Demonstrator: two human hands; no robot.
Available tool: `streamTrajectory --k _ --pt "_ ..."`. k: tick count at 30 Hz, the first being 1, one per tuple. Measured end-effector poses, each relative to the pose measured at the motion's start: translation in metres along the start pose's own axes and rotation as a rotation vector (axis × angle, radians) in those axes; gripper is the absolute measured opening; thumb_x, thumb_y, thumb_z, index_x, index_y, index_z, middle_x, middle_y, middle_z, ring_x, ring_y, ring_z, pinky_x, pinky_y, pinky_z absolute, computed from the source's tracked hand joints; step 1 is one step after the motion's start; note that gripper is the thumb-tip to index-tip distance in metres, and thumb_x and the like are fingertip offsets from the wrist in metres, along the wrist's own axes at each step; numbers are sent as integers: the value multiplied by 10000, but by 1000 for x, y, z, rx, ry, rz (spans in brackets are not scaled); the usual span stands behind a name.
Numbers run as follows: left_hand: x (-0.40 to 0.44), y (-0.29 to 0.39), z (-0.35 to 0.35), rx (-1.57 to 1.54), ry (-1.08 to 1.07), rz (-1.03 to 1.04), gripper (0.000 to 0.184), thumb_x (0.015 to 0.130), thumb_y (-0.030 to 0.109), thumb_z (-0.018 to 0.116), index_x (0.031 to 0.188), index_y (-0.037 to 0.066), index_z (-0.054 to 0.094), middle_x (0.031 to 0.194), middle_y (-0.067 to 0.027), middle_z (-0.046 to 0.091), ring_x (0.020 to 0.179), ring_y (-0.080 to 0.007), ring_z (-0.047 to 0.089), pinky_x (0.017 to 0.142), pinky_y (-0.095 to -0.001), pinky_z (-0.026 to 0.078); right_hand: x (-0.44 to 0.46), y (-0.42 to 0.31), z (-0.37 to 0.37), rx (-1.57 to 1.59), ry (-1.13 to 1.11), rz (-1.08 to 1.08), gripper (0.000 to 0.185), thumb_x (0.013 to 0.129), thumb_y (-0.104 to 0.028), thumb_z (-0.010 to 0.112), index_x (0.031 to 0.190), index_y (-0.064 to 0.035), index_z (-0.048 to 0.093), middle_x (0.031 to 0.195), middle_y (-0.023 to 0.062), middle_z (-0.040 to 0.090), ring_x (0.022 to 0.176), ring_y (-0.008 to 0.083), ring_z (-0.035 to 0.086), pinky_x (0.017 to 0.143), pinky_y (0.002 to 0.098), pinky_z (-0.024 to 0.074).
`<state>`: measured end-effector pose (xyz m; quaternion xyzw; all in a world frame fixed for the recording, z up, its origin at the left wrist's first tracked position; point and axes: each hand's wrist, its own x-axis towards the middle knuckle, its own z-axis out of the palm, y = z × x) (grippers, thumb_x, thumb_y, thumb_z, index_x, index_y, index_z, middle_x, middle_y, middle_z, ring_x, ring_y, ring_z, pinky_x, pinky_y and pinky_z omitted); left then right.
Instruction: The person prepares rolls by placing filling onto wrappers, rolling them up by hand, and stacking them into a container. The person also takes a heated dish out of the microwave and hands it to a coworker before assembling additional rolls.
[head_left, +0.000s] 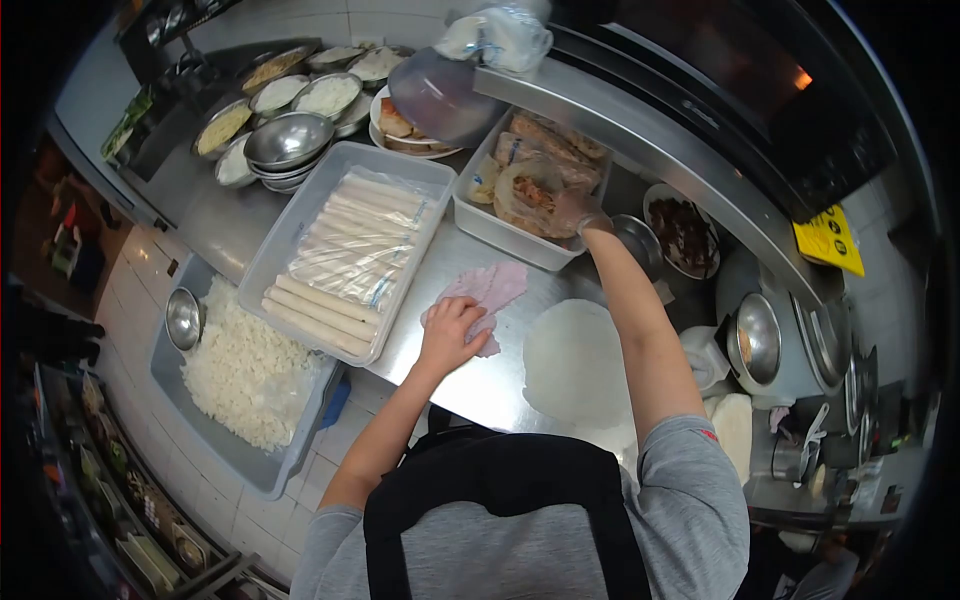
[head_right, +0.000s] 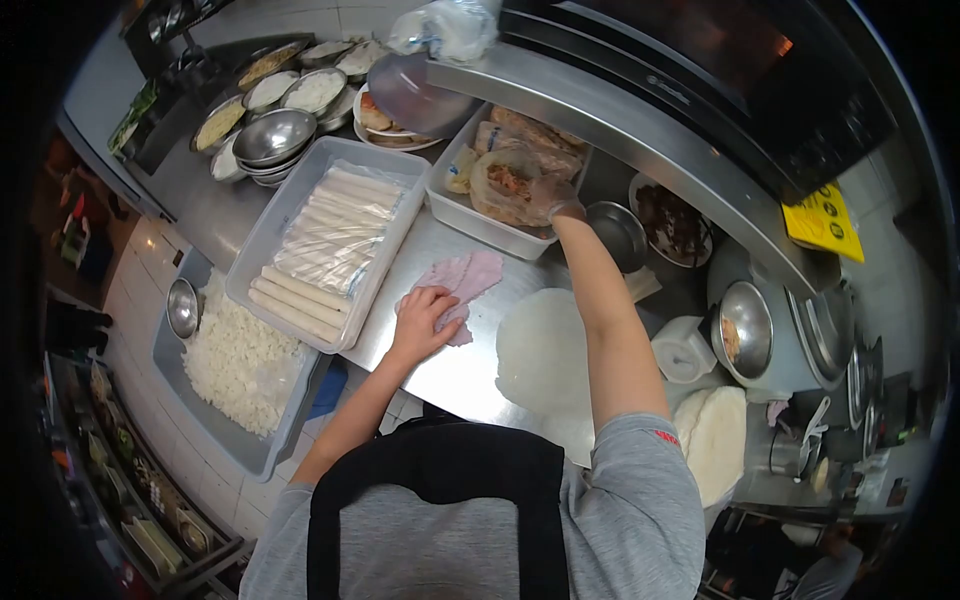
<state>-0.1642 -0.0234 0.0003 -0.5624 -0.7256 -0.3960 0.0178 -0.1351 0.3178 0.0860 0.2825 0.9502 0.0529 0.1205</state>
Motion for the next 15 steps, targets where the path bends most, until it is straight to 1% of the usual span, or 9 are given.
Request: streamTrajectory --k 2,5,6,8,9,11,12,14,15 --pt "0 -2 1 -7 -1 -15 329 736 289 697 1000 94 678 1096 -75 584 1041 -270 519 882 -407 383 14 6 19 -102 52 9 241 841 -118 510 980 0 667 1009 223 662 978 342 655 815 409 542" --pt "0 -2 1 -12 -14 -26 325 745 292 691 1001 93 679 1091 -65 585 1046 -262 517 885 -401 377 -9 -8 -2 -118 98 -24 198 824 -122 539 913 -21 685 975 213 672 953 314 666 799 387 543" --pt "1 -2 1 -10 -15 -32 322 752 295 686 1003 93 678 1087 -55 587 1053 -255 514 886 -397 374 -5 -6 3 -119 94 -22 198 824 -122 539 913 -21 685 975 213 672 953 314 666 799 387 543" --pt "1 -2 3 -15 -11 -29 318 755 294 687 1002 93 679 1084 -55 587 1050 -254 515 885 -397 373 6 1 19 -146 96 -73 192 733 -167 638 864 -30 672 966 176 669 954 330 648 812 409 540" --pt "1 -2 2 -16 -4 -26 314 757 292 688 1001 93 679 1081 -55 587 1047 -253 516 883 -396 373 2 1 17 -144 96 -71 192 733 -167 638 864 -30 672 966 176 669 954 330 648 812 409 540" --pt "1 -1 1 -21 -9 -21 310 760 290 689 997 91 682 1079 -62 587 1040 -257 516 877 -400 372 -6 -1 11 -56 249 -104 92 712 -88 626 786 -48 664 874 154 679 873 328 659 749 414 537" --pt "2 -1 0 -28 -9 -18 305 764 289 689 993 88 685 1078 -69 587 1032 -261 517 870 -403 372 -6 4 11 -53 251 -104 92 712 -88 626 786 -48 664 874 154 679 873 328 659 749 414 537" --pt "2 0 -1 -19 -8 -18 302 766 289 689 993 89 685 1074 -70 588 1030 -260 518 869 -401 372 -6 17 10 254 418 -186 83 692 -44 630 774 -57 640 743 135 654 791 290 664 695 400 520" --pt "2 1 -1 -14 -7 -17 300 769 290 689 993 91 685 1071 -70 588 1028 -260 519 869 -400 372 -13 16 5 256 420 -178 83 692 -44 630 774 -57 640 743 135 654 791 290 664 695 400 520"
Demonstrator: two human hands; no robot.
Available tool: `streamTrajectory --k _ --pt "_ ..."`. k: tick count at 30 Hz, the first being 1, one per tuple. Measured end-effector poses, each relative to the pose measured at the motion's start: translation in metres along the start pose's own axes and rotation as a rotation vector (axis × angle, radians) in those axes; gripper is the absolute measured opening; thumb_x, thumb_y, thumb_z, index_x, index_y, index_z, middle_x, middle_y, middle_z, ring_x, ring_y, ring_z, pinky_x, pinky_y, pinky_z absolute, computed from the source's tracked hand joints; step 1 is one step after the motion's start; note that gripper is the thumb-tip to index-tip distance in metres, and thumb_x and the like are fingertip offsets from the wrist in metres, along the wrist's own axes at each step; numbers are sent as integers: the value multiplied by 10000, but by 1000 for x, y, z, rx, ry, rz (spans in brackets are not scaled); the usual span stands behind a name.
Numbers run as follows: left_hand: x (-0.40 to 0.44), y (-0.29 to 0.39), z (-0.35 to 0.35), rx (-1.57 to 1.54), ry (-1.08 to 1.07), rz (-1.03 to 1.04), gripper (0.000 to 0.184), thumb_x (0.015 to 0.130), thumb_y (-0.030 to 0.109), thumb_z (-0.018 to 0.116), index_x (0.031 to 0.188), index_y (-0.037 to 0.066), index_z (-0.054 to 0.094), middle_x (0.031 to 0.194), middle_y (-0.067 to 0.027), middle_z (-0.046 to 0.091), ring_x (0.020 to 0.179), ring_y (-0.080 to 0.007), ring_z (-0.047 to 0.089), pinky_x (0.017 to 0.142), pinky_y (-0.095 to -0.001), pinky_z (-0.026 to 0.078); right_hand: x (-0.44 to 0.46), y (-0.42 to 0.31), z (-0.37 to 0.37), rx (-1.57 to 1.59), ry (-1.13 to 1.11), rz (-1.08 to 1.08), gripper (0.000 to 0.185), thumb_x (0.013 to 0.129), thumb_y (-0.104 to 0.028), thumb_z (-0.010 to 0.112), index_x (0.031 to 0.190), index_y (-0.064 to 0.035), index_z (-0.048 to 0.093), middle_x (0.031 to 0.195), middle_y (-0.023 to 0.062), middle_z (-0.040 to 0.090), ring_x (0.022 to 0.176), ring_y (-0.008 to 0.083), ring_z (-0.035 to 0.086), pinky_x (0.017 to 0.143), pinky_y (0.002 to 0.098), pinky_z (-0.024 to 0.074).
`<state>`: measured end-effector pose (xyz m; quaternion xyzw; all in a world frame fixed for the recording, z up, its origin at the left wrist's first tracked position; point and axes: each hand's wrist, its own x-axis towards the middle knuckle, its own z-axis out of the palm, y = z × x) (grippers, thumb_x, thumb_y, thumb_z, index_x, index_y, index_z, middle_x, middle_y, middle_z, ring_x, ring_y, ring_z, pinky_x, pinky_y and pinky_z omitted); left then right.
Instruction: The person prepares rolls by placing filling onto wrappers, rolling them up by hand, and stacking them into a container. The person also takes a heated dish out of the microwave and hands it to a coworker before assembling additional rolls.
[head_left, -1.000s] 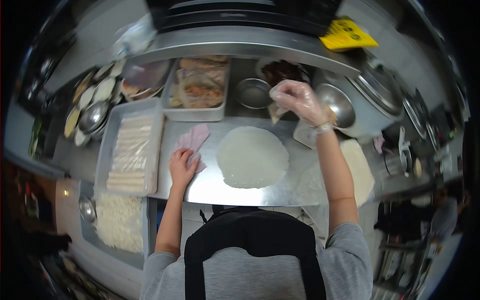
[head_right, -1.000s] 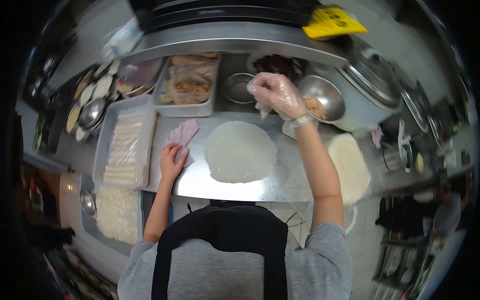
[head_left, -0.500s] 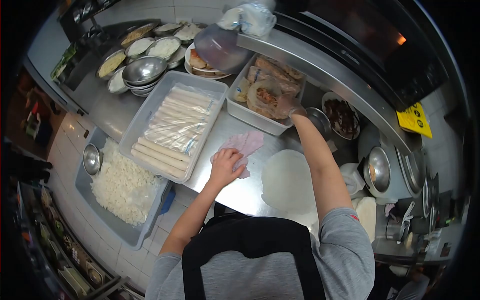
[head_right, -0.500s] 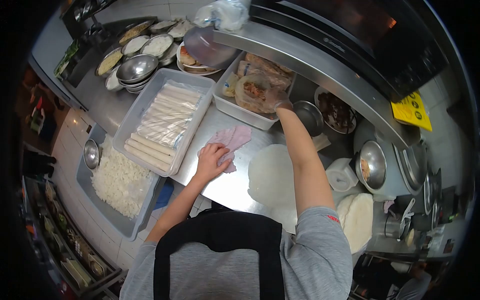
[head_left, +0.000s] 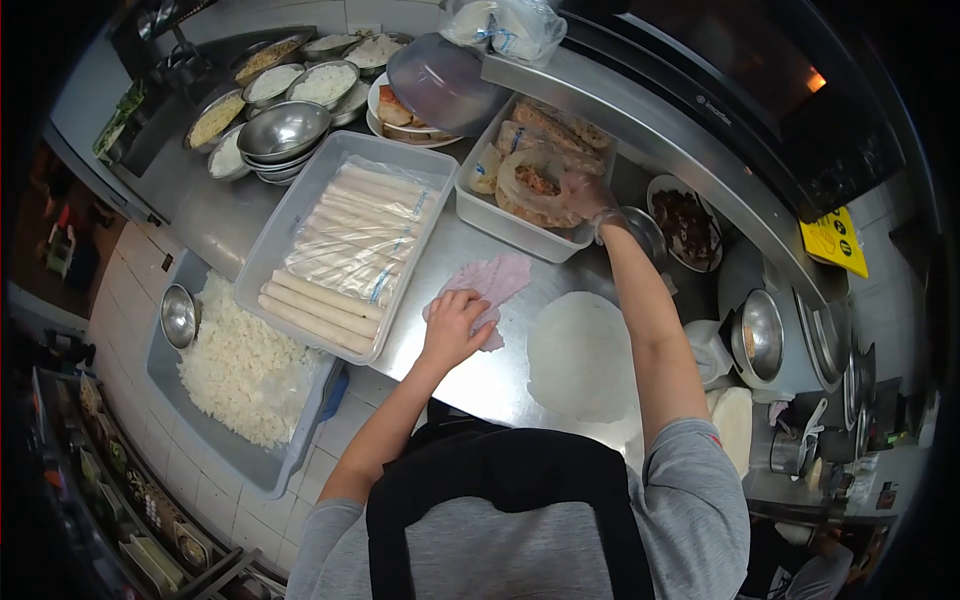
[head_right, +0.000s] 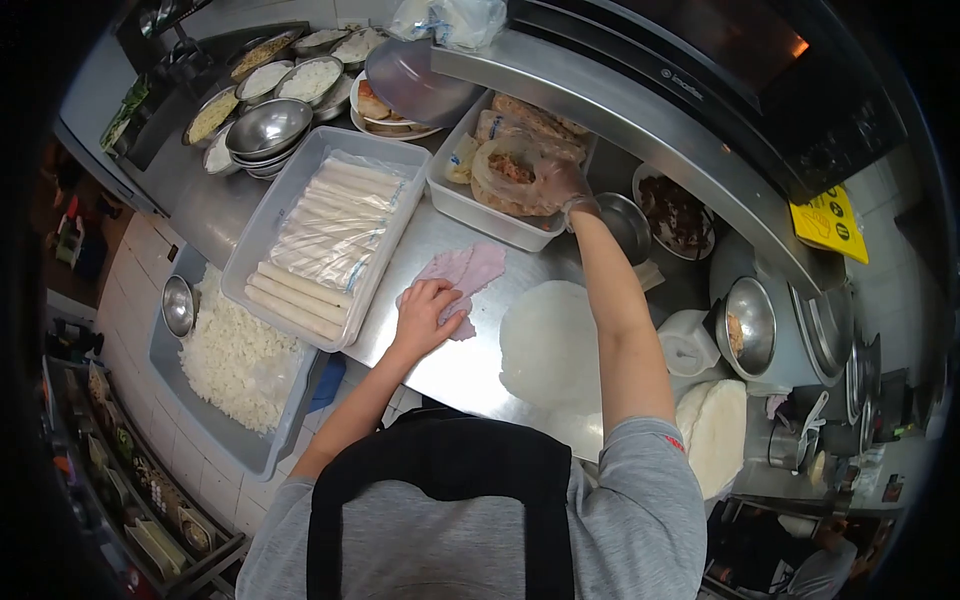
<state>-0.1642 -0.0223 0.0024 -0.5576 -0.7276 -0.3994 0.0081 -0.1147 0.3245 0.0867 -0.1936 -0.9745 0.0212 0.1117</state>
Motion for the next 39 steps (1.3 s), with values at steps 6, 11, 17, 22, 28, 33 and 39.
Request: streamTrajectory --k 6,11,17,22,28,33,39 --pt "0 0 2 6 19 17 299 762 288 692 991 96 685 1061 -67 591 1017 -266 527 856 -404 382 -47 -1 -54 1569 140 321 161 824 -108 687 947 -68 590 1024 78 626 904 194 643 744 339 528" --pt "-1 -1 7 41 19 58 299 753 266 700 991 85 684 1059 -87 603 1013 -284 548 852 -410 410 -170 -37 -138 1594 228 198 318 852 -71 661 1133 -30 518 1074 96 602 984 219 629 838 357 535" --pt "1 -1 9 37 -3 88 279 774 242 695 995 72 685 1068 -101 608 1010 -297 550 863 -406 418 -310 -7 -236 702 579 630 320 782 -78 682 1064 -26 541 851 90 643 798 165 646 696 303 527" --pt "1 1 11 54 -12 64 267 794 243 682 1004 77 683 1065 -90 606 1021 -289 545 878 -394 409 -351 70 -227 73 437 683 160 794 -164 662 845 -24 606 715 87 658 676 178 632 638 313 500" --pt "1 6 11 87 -15 83 245 804 220 674 1001 74 682 1057 -94 612 1005 -289 548 882 -393 421 -352 89 -224 547 395 785 184 815 -194 653 721 -43 607 589 32 565 531 134 560 518 305 451" --pt "0 2 13 90 -20 98 241 805 208 674 1001 67 681 1050 -98 617 998 -293 550 879 -393 432 -360 88 -235 561 470 676 224 826 -223 665 703 -52 589 568 -4 521 493 91 482 473 267 407" --pt "-1 0 14 104 -25 103 247 807 213 675 1009 71 682 1066 -98 616 1013 -294 549 899 -392 429 -368 80 -249 508 507 629 234 825 -218 671 697 -47 577 569 -16 496 513 79 456 492 255 401"
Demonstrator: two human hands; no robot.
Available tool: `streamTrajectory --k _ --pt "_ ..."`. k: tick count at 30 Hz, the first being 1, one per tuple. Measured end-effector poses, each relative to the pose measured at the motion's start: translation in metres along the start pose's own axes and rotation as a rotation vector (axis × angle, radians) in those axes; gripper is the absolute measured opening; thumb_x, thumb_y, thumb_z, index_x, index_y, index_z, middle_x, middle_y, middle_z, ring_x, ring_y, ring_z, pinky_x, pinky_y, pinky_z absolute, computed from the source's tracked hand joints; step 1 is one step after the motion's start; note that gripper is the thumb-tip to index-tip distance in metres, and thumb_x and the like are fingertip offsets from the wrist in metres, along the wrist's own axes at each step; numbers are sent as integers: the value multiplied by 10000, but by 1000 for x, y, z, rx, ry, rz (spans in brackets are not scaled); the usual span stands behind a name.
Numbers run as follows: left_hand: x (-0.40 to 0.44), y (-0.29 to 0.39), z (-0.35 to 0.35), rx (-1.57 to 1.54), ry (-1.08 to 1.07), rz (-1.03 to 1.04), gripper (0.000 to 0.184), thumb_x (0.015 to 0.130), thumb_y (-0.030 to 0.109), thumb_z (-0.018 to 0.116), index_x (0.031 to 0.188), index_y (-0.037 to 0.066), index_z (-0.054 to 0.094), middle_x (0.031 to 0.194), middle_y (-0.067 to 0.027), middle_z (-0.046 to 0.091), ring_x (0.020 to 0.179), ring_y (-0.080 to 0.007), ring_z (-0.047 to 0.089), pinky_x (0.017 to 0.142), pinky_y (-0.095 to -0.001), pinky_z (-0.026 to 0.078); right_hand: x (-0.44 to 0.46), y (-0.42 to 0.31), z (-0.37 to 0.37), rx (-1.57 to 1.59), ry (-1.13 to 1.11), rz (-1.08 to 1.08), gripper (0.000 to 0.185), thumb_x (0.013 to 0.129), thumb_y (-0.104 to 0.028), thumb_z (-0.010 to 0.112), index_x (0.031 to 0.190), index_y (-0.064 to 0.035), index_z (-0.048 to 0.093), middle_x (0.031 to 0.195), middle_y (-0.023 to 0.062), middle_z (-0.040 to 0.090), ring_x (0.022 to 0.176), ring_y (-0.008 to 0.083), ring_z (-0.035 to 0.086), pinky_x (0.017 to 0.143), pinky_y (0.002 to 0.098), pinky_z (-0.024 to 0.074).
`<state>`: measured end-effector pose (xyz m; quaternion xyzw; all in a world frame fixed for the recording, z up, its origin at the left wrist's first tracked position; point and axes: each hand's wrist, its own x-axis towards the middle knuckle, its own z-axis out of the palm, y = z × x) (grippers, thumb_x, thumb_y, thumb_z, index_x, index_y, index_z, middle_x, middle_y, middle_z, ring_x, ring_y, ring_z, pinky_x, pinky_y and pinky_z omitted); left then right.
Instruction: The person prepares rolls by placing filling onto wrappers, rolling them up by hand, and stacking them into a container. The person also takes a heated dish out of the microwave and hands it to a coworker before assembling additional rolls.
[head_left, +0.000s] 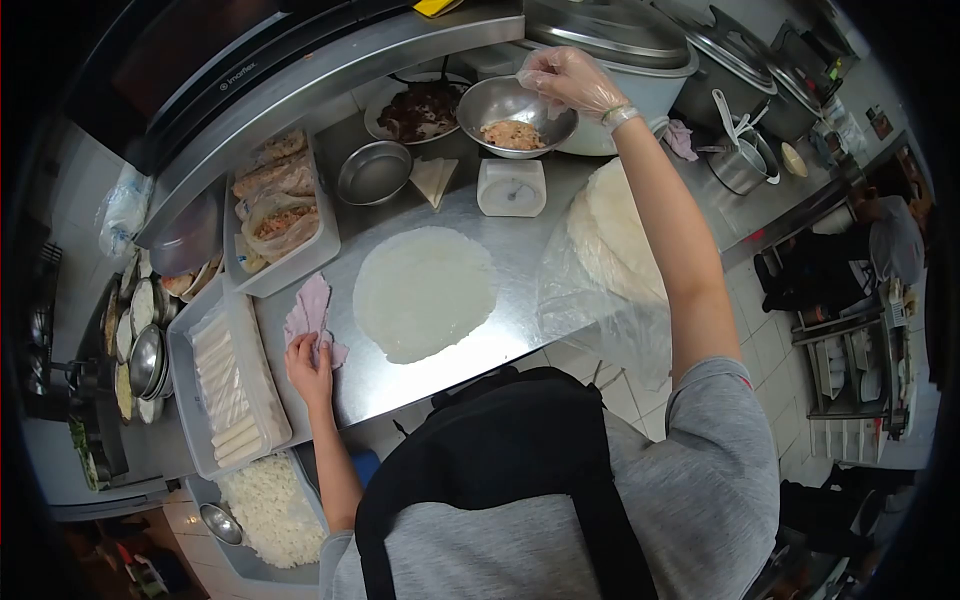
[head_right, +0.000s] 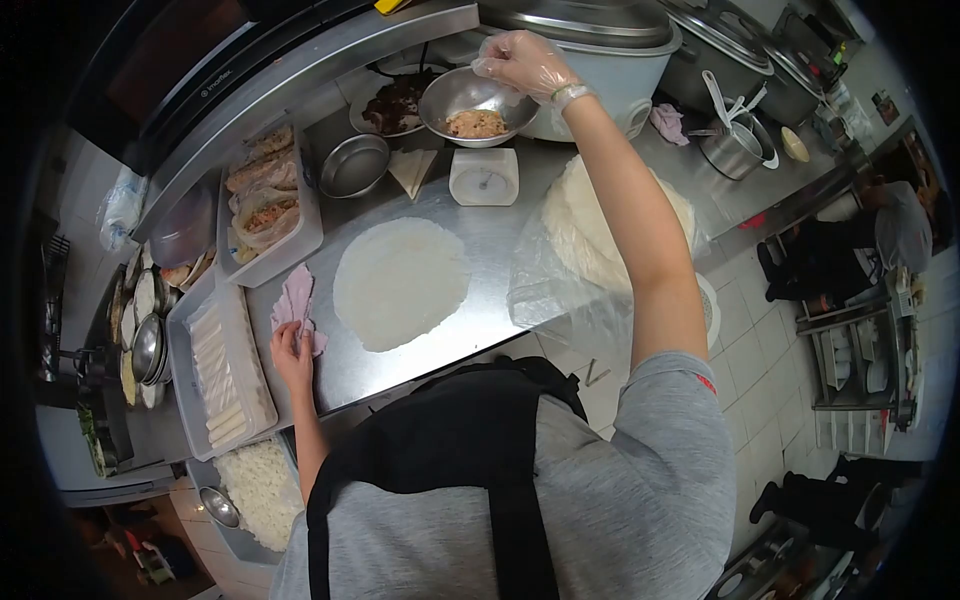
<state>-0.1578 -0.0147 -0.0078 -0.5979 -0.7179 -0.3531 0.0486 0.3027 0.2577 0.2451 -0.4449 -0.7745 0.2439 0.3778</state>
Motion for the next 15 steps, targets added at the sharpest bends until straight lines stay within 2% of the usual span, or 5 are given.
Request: streamTrajectory --k 4,6,13,14,15 --pt "-1 0 1 -4 4 -8 254 812 218 673 1019 71 683 1072 -101 615 1019 -295 548 903 -392 429 -3 -3 -6 41 -38 -23 226 825 -209 672 699 -44 583 566 -14 495 517 78 459 502 253 403" --pt "-1 1 0 0 6 -11 255 814 219 672 1021 70 684 1074 -101 615 1019 -295 548 903 -392 429 -2 -2 -9 -6 -141 -29 185 851 -183 640 742 -43 588 651 -31 494 577 59 466 508 233 406" --pt "0 5 -2 -7 -7 -18 255 815 215 672 1018 62 685 1072 -105 615 1012 -297 549 898 -393 431 1 2 -4 -46 -166 -25 184 851 -171 629 736 -30 600 645 -21 503 583 57 477 515 232 451" --pt "0 5 -2 -6 -4 -14 255 814 215 672 1018 62 685 1070 -106 616 1009 -297 550 895 -394 432 3 4 -2 -83 -200 -17 156 811 -183 660 812 -31 624 707 20 573 631 112 541 571 276 469" --pt "0 5 -2 -4 -2 -17 255 814 215 672 1018 62 685 1070 -106 616 1009 -297 550 895 -394 432 5 9 0 -121 -234 -10 204 772 -194 691 888 -33 648 770 60 642 680 166 604 626 319 488"
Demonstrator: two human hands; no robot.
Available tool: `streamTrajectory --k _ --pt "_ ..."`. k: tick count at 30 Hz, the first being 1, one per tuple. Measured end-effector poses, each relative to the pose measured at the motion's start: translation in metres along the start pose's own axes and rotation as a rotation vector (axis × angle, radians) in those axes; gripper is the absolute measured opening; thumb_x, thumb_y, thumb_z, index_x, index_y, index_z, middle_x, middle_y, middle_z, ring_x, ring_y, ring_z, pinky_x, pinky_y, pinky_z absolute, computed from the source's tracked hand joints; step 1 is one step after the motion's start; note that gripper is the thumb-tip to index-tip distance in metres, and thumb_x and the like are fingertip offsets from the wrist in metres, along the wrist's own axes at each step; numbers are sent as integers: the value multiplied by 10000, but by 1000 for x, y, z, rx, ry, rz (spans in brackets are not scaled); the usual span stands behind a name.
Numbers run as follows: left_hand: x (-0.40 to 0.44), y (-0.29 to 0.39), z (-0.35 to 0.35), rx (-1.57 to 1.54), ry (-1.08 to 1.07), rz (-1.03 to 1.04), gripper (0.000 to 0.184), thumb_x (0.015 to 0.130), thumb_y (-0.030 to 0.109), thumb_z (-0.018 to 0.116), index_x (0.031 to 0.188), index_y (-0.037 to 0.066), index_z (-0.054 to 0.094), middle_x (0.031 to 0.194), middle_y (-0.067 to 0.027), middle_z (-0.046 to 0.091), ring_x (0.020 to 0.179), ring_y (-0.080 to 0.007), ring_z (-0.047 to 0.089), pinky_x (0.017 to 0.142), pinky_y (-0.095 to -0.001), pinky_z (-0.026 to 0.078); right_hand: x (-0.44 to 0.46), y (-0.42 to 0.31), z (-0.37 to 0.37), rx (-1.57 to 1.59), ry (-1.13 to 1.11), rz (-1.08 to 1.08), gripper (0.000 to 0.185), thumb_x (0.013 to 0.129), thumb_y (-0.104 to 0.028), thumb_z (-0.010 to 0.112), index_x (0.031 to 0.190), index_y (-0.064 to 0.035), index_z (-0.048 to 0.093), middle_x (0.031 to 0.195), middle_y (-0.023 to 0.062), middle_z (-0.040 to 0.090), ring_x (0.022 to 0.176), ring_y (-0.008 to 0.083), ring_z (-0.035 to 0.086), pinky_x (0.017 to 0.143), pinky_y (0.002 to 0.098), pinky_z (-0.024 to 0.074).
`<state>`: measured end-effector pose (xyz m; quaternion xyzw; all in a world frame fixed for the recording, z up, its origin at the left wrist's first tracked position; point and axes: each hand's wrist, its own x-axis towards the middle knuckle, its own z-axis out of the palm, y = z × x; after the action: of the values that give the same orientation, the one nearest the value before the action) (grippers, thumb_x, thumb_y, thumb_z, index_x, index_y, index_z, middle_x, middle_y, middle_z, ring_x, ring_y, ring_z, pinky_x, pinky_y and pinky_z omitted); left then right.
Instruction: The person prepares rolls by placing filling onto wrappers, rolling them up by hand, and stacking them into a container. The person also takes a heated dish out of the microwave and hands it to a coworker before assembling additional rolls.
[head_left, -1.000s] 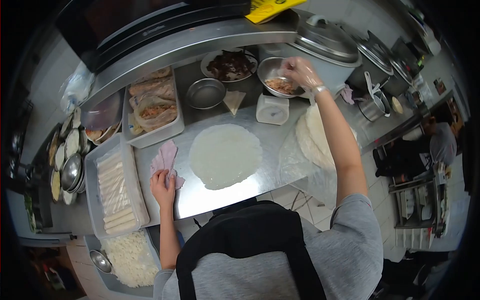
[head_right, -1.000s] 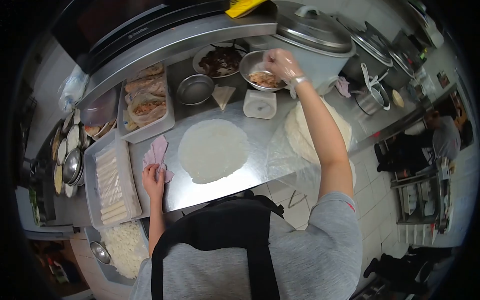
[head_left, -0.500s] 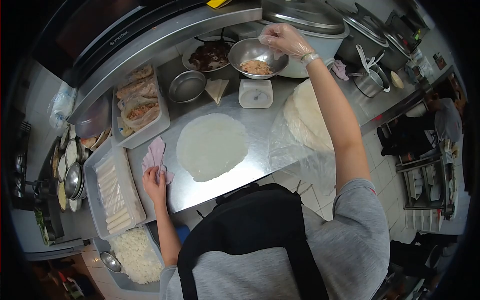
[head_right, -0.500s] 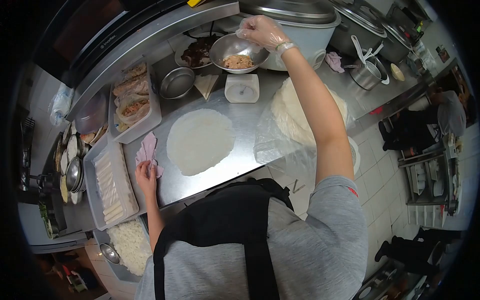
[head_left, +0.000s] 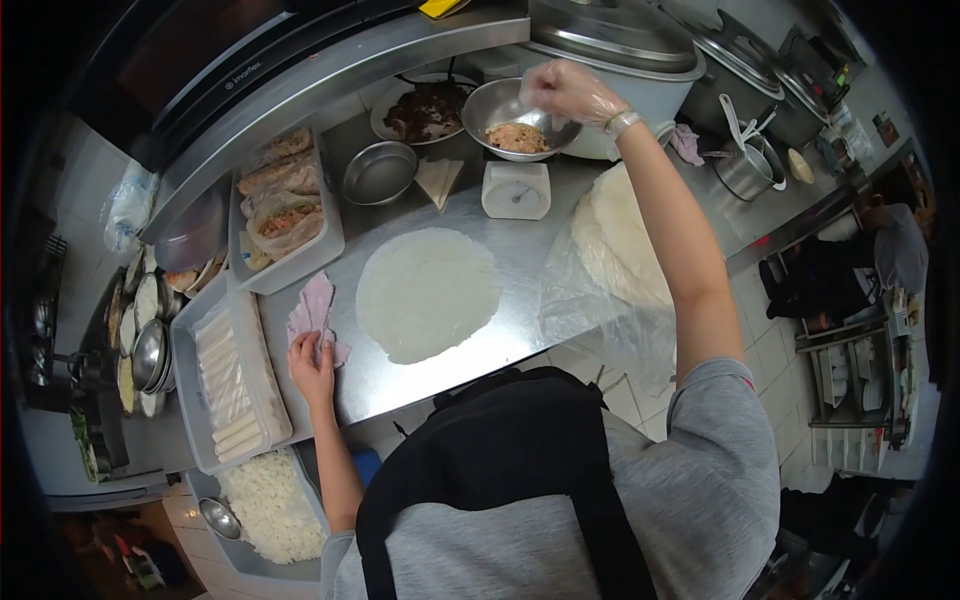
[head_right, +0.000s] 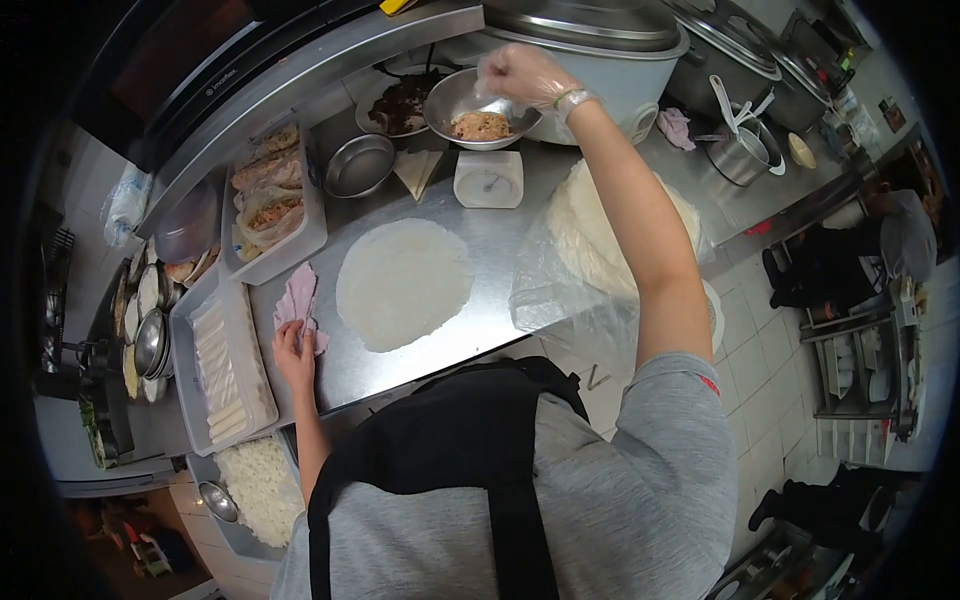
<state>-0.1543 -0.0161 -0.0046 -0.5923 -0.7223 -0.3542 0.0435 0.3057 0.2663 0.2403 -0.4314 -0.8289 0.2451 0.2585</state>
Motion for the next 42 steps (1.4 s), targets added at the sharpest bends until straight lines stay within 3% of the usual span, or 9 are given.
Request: streamTrajectory --k 3,6,12,15,18,32,38,40,42 --pt "1 -1 0 -5 11 7 255 813 216 674 1018 64 685 1067 -104 617 1005 -296 553 887 -393 437 0 10 24 -181 -111 -282 367 753 -112 691 1095 -32 585 1013 80 633 912 220 606 799 352 506" --pt "1 -1 0 3 15 7 253 812 220 675 1015 69 686 1064 -101 619 1000 -294 555 882 -391 441 7 6 43 -392 -291 -172 465 757 -170 696 1196 -141 544 1154 113 618 1077 296 578 886 405 461" --pt "1 1 -1 -10 20 -10 248 810 223 676 1007 73 687 1063 -98 619 997 -291 556 879 -390 440 21 2 52 -518 -212 -260 177 760 -122 636 916 -96 556 795 102 615 818 301 605 728 398 468" --pt "2 0 -3 10 15 -14 247 810 221 674 1003 69 686 1066 -98 619 1001 -291 556 880 -390 438 32 10 44 -123 -307 59 72 775 -71 580 819 -77 523 684 22 524 649 136 506 612 272 431" --pt "1 -1 -2 -3 13 -11 247 810 222 671 1000 65 685 1070 -98 618 1006 -290 555 882 -389 437 35 15 33 225 -253 -7 45 803 -58 567 808 -77 527 696 -13 521 653 90 505 580 259 422" --pt "0 -7 0 -56 -15 -16 248 821 211 660 1030 80 688 1084 -94 615 1027 -284 546 907 -383 423 22 -10 13 113 -312 132 130 760 -7 513 884 -45 525 791 14 542 731 106 508 656 256 429" --pt "0 -7 1 -53 4 -5 260 806 209 673 1029 77 688 1084 -108 613 1030 -297 546 905 -385 428 -2 -43 7 -2 -139 -128 185 764 -50 510 944 -51 551 880 30 557 789 107 529 683 256 462" --pt "1 -7 0 -65 31 8 275 794 204 678 1038 76 680 1095 -115 608 1037 -302 542 908 -391 423 -21 -77 16 383 -242 -312 214 767 -99 549 978 -65 561 914 20 559 841 121 547 729 280 480" --pt "-2 -3 -5 -63 67 -7 291 783 198 682 1047 75 672 1106 -121 602 1044 -306 538 911 -397 417 -33 -98 51 662 -428 -191 224 762 -83 558 985 -88 583 928 34 571 837 130 543 738 286 454"
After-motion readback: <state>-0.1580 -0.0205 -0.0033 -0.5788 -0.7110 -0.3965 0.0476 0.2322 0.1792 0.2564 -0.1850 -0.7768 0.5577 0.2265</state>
